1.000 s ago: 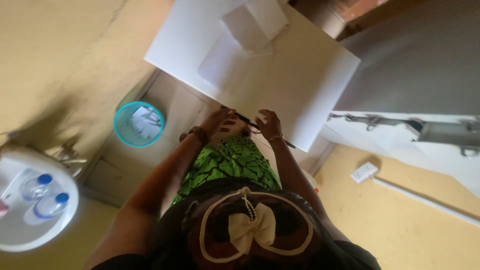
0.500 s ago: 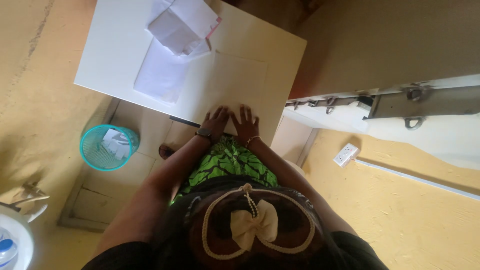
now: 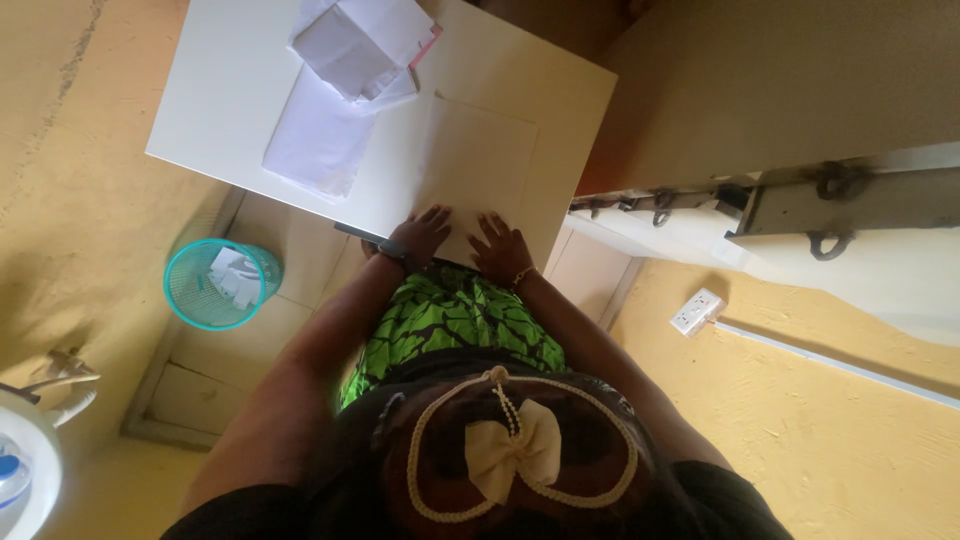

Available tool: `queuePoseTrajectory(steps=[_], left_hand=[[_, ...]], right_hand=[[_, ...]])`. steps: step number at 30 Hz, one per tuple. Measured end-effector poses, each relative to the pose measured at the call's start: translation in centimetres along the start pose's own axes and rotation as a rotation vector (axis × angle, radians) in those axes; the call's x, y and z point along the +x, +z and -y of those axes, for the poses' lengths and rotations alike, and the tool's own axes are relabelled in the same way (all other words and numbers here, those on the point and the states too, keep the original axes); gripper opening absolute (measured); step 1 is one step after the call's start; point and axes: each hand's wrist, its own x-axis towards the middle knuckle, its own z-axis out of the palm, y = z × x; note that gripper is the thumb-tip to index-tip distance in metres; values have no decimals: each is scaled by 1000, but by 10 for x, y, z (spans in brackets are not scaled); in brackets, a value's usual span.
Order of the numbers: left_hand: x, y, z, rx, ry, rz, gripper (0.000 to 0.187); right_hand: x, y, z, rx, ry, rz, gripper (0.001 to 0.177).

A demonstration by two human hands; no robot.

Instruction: The recorder is folding several sheets of white paper and placing them into envelopes, then organizing the envelopes on a table and in a drawer.

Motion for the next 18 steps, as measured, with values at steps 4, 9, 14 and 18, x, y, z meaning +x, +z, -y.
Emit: queuePoseTrajectory(steps=[4, 9, 14, 18], left_hand=[[-2, -9, 2, -64, 45, 16, 70], [4, 10, 9, 31, 64, 23, 67], [-5, -22, -1, -12, 78, 81, 77], [-2, -9, 2, 24, 88, 74, 82]], right_hand=[[9, -30, 12, 23, 12, 72, 68], [7, -25, 25, -47, 24, 128, 75], [12, -25, 20, -19, 31, -27, 47], [8, -2, -10, 164, 27, -78, 26]])
